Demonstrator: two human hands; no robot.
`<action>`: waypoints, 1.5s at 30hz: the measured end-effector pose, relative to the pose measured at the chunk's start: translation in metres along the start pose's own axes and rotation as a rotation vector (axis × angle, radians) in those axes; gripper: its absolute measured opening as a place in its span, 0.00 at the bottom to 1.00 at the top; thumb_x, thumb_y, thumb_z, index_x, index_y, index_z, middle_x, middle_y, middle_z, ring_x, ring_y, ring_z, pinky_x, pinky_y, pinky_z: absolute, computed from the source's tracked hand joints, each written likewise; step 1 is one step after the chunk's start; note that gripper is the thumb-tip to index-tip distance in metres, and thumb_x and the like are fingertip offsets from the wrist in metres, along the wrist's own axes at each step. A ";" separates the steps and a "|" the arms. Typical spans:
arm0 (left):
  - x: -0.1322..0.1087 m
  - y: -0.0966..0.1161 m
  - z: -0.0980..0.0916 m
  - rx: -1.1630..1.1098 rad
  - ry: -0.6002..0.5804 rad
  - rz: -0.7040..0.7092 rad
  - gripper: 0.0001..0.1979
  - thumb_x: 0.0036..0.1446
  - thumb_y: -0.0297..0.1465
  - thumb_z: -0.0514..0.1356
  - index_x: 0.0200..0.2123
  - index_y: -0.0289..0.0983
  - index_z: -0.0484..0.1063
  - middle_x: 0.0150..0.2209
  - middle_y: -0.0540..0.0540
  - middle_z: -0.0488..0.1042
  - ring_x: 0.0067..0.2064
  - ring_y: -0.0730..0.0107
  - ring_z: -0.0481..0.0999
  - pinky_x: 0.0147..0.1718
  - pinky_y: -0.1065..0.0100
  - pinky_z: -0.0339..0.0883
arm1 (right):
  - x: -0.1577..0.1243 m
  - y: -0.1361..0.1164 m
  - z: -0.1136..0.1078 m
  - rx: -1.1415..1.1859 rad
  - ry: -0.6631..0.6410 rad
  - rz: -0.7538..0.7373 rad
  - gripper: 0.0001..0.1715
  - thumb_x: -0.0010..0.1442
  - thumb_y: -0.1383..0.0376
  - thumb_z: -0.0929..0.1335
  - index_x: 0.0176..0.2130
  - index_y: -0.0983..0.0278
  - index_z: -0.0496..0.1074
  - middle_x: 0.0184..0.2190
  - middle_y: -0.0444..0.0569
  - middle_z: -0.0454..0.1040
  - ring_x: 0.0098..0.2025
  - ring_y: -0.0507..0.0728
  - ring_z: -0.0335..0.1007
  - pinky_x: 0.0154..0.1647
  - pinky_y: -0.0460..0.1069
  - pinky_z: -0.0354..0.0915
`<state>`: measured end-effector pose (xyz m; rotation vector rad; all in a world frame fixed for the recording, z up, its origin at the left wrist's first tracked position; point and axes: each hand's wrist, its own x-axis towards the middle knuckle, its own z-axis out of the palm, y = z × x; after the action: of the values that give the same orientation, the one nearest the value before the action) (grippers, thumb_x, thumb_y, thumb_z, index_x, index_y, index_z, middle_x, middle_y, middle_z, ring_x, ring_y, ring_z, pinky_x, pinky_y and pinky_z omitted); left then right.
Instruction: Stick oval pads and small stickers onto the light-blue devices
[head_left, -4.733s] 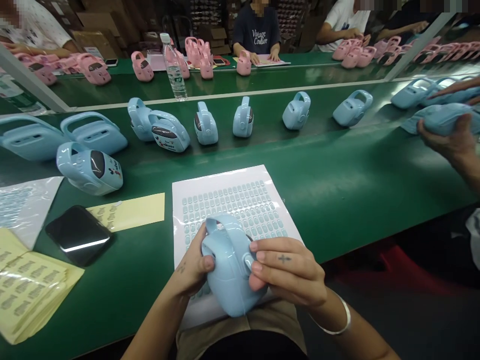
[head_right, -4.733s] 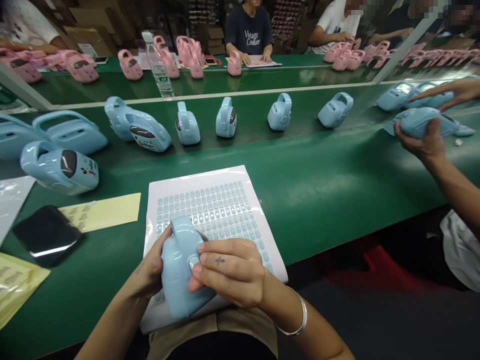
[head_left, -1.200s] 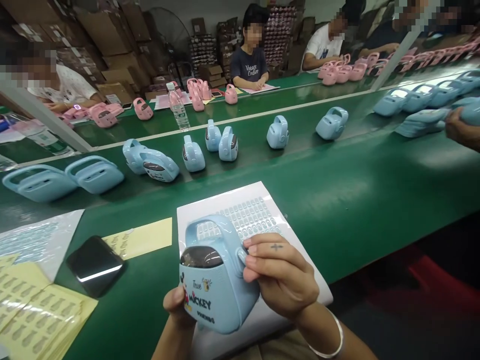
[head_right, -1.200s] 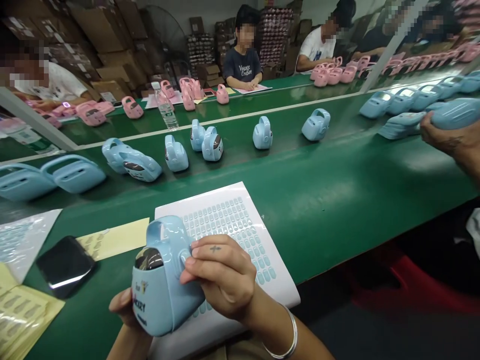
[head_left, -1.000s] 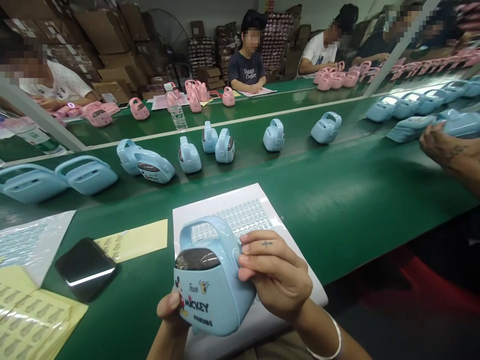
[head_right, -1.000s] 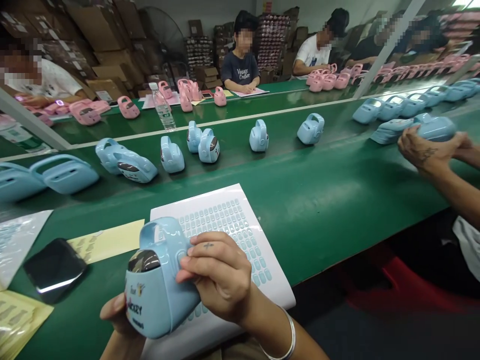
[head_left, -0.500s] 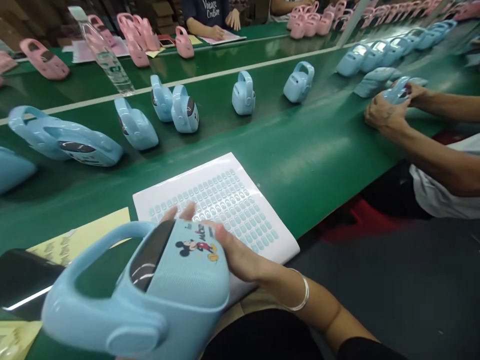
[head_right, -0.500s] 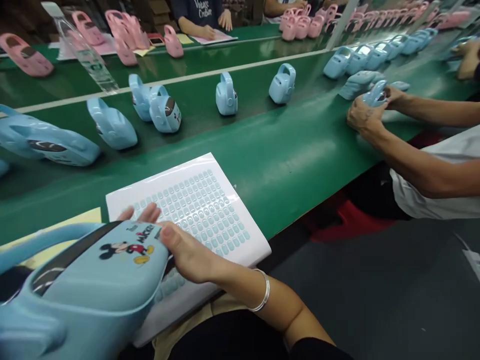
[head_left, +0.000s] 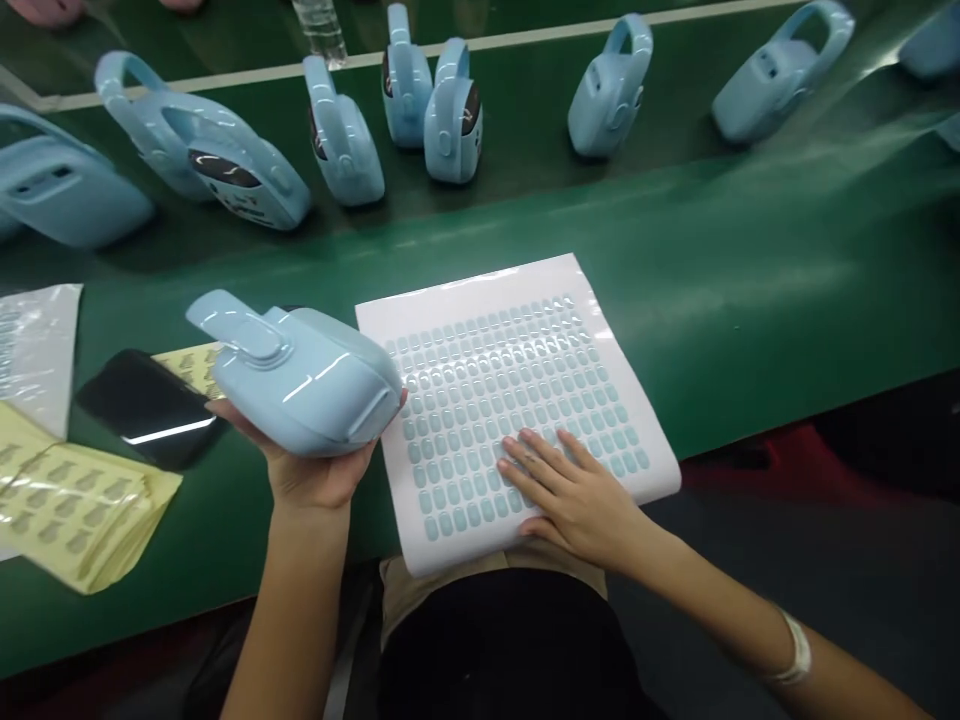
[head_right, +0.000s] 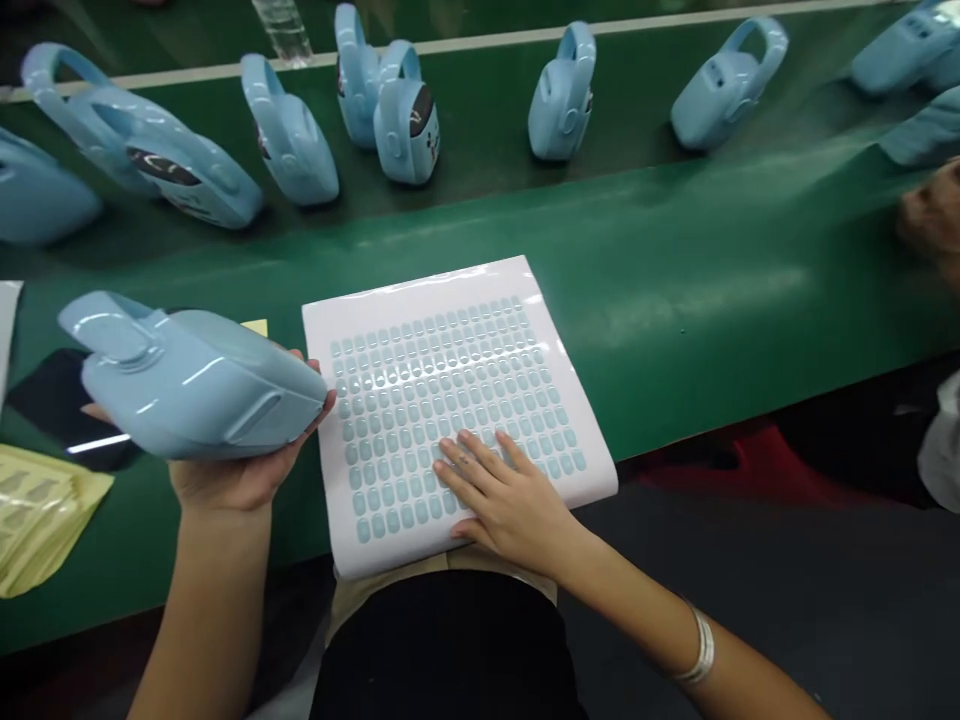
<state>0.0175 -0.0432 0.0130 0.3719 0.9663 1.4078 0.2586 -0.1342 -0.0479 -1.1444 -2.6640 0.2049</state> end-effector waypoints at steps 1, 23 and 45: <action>-0.001 -0.002 0.000 0.024 -0.006 0.015 0.39 0.35 0.58 0.63 0.49 0.46 0.67 0.51 0.41 0.70 0.61 0.41 0.57 0.50 0.43 0.63 | 0.002 -0.003 -0.002 0.000 0.036 -0.002 0.29 0.66 0.54 0.58 0.58 0.69 0.60 0.59 0.55 0.61 0.62 0.65 0.53 0.64 0.65 0.44; -0.015 -0.016 -0.014 0.209 -0.224 -0.025 0.44 0.31 0.55 0.67 0.51 0.39 0.67 0.42 0.40 0.75 0.50 0.44 0.70 0.48 0.52 0.66 | 0.093 -0.023 -0.059 0.583 0.911 -0.236 0.12 0.65 0.61 0.62 0.45 0.65 0.66 0.34 0.51 0.74 0.37 0.53 0.74 0.37 0.50 0.74; -0.019 -0.013 -0.020 0.194 -0.447 -0.139 0.27 0.36 0.48 0.69 0.39 0.40 0.72 0.31 0.46 0.75 0.44 0.54 0.74 0.46 0.59 0.67 | 0.111 -0.006 -0.051 0.512 0.981 -0.342 0.11 0.55 0.81 0.67 0.39 0.72 0.71 0.34 0.52 0.71 0.41 0.55 0.70 0.40 0.49 0.75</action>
<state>0.0131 -0.0698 -0.0016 0.7165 0.7429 1.0457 0.1939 -0.0559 0.0200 -0.4230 -1.7291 0.1800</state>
